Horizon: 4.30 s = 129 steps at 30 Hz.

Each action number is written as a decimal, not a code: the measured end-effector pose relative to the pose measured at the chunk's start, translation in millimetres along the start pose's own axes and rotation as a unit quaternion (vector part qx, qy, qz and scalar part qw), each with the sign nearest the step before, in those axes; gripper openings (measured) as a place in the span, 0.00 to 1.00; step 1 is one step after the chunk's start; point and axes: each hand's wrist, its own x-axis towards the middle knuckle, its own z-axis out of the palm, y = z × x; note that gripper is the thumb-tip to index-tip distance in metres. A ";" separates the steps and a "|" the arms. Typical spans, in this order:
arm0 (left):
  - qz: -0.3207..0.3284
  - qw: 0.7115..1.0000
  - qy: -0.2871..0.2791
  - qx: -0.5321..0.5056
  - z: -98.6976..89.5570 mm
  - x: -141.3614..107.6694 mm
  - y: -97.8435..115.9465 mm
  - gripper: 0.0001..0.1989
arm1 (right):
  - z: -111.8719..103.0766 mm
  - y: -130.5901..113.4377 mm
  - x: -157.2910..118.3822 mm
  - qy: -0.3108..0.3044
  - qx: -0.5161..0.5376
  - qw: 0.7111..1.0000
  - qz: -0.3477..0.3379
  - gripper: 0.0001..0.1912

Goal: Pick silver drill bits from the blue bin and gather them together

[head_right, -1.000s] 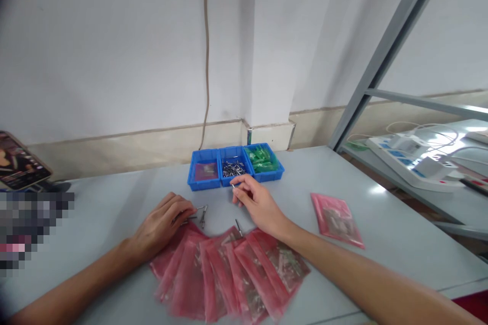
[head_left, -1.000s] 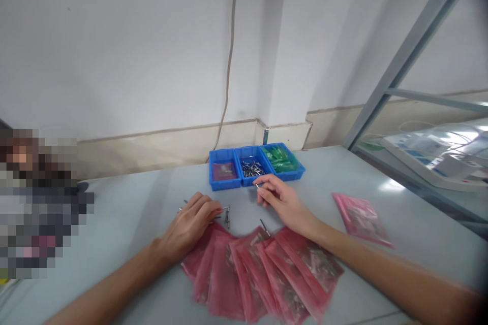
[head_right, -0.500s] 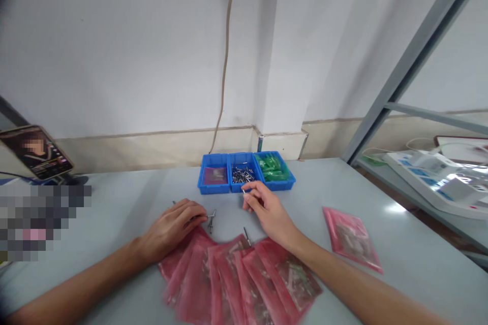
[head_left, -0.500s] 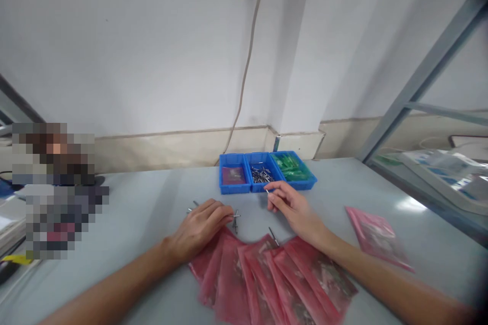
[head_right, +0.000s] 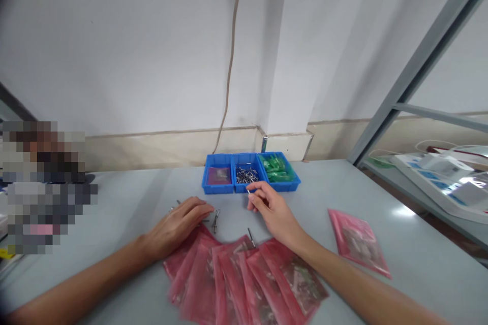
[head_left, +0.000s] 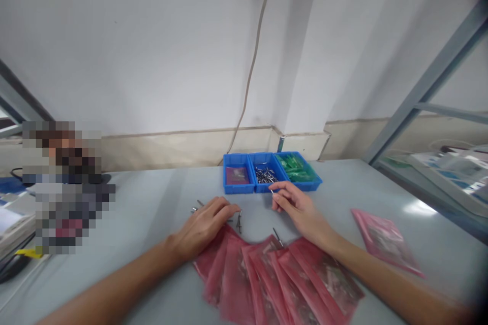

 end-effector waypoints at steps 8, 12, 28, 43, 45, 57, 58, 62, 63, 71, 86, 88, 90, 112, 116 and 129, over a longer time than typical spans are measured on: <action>0.025 0.999 -0.023 0.015 -9.0 0.5 7.5 0.22 | 0.0 0.1 -0.4 -0.002 0.015 1.000 0.009 0.17; 0.033 0.999 -0.009 0.033 -8.5 0.8 6.7 0.22 | -0.2 0.4 0.2 0.000 0.018 1.000 0.013 0.18; 0.072 0.995 0.063 0.029 -0.8 2.0 -9.2 0.12 | -3.8 -1.1 1.9 0.007 -0.002 1.000 0.019 0.19; 0.041 0.996 0.080 0.027 -0.1 5.6 -6.2 0.07 | -4.5 4.7 1.1 0.003 -0.004 1.000 0.021 0.20; 0.036 0.996 0.083 0.021 -1.0 6.5 -5.3 0.06 | -4.3 3.8 0.3 0.003 -0.007 1.000 0.024 0.19; 0.006 0.997 0.075 -0.010 1.0 6.5 -8.0 0.08 | -5.0 5.1 0.6 0.014 -0.017 1.000 0.014 0.16; 0.006 0.997 0.073 -0.017 1.8 5.9 -9.1 0.09 | -4.9 5.9 0.6 0.015 -0.018 1.000 0.014 0.16; 0.004 0.997 0.070 -0.030 3.7 3.4 -12.0 0.12 | -4.4 6.7 1.2 0.024 -0.013 0.999 0.022 0.17; 0.004 0.997 0.067 -0.032 3.8 3.1 -12.2 0.12 | -4.4 6.7 1.4 0.026 -0.012 0.999 0.022 0.17; 0.022 0.997 0.072 -0.034 -0.1 6.3 -9.1 0.12 | -4.3 8.1 1.5 0.023 -0.020 0.999 0.014 0.15; 0.042 0.992 0.104 0.051 -2.7 9.0 -4.7 0.16 | -4.0 5.6 0.4 0.017 -0.026 0.999 0.016 0.16; 0.044 0.992 0.105 0.054 -2.4 8.7 -5.6 0.16 | -3.9 6.0 0.5 0.015 -0.025 0.999 0.015 0.16; 0.045 0.992 0.107 0.056 -2.3 8.4 -6.2 0.16 | -3.8 6.8 0.6 0.014 -0.024 0.999 0.018 0.16; 0.022 0.990 0.120 0.072 -3.5 6.5 -3.2 0.20 | -4.1 8.7 0.8 0.010 -0.039 0.999 0.015 0.16; 0.031 0.986 0.140 0.082 -3.2 7.2 -3.7 0.18 | -3.5 8.6 0.4 0.010 -0.036 0.999 0.018 0.16; 0.025 0.985 0.157 0.066 -3.1 7.1 -5.1 0.18 | -5.4 8.3 -0.1 0.001 -0.026 0.999 0.018 0.17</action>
